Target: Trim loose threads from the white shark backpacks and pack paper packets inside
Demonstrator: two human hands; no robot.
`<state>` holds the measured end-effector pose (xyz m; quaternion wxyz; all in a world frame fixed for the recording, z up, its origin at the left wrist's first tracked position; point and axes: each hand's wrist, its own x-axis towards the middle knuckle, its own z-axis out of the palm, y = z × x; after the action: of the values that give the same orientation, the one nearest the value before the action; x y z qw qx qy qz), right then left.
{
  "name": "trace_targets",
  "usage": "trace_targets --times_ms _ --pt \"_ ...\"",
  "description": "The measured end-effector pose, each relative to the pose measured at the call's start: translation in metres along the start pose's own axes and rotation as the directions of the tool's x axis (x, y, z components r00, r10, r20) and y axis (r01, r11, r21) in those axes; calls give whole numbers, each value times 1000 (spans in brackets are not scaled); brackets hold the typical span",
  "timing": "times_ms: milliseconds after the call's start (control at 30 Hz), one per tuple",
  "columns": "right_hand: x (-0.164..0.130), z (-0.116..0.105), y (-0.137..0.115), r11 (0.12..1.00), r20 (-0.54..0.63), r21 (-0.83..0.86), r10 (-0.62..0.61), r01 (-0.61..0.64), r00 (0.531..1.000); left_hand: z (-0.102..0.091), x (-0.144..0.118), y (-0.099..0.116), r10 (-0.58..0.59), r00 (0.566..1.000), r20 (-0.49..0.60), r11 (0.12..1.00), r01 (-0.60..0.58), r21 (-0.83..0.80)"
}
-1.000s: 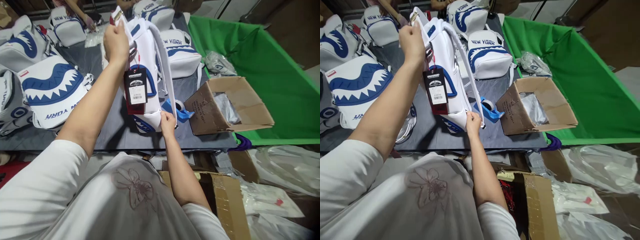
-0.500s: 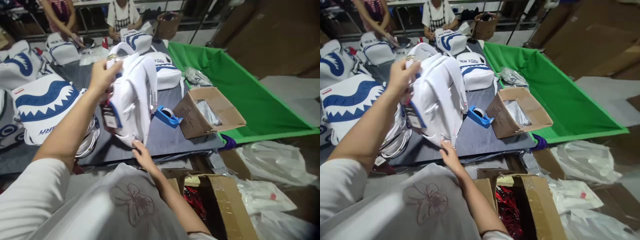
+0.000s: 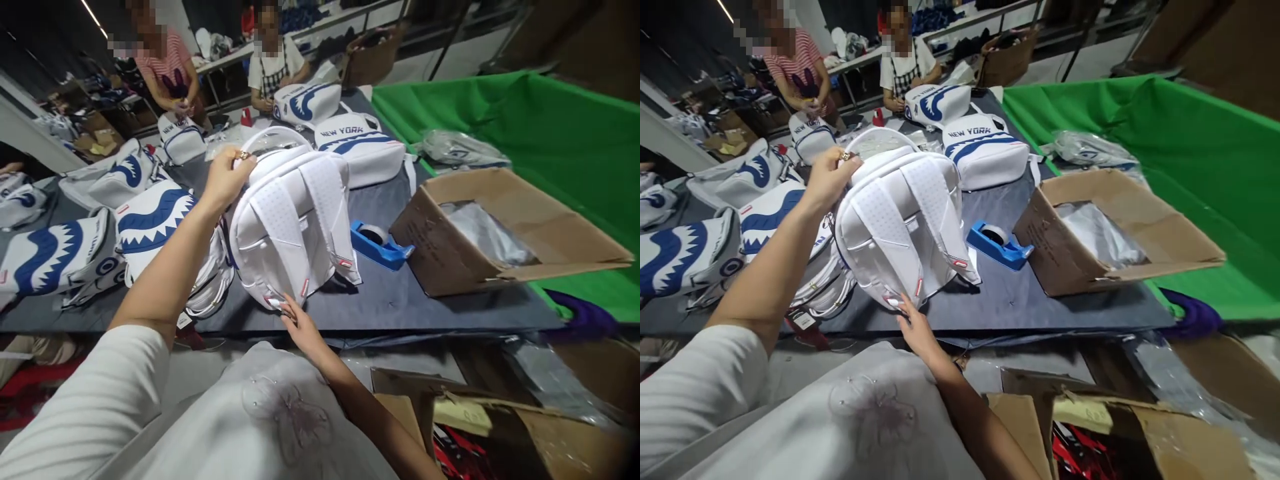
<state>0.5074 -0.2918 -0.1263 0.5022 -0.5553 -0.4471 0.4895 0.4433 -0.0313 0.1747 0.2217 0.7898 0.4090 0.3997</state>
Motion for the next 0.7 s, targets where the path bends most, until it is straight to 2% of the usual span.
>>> trace_targets --times_ms 100,200,267,367,467,533,600,667,700 --pt "-8 -7 -8 1000 15 -11 26 -26 1000 -2 0 1 -26 1000 5 999 26 37" --pt "-18 -13 -26 998 66 -41 55 -53 996 -8 -1 8 -51 999 12 992 49 119" --pt "-22 -17 -38 997 61 -58 54 -50 997 -9 3 16 -36 999 10 983 34 183" --pt "-19 -26 -50 997 -83 -79 5 -12 997 1 15 33 34 999 9 967 -36 254" --pt "-12 -37 -55 996 -253 -90 -42 20 967 18 25 51 91 996 11 949 -90 301" --pt "-8 -44 -56 996 -320 -77 -72 50 945 24 24 59 142 990 9 931 -137 338" --pt "-8 -53 -55 994 -365 -59 -104 88 925 17 17 61 230 973 -5 904 -212 371" --pt "-13 -65 -50 992 -393 -57 -123 110 911 -3 8 58 317 947 -45 867 -270 418" --pt "-17 -71 -45 992 -398 -65 -125 108 909 -16 4 54 335 939 -81 849 -263 458"
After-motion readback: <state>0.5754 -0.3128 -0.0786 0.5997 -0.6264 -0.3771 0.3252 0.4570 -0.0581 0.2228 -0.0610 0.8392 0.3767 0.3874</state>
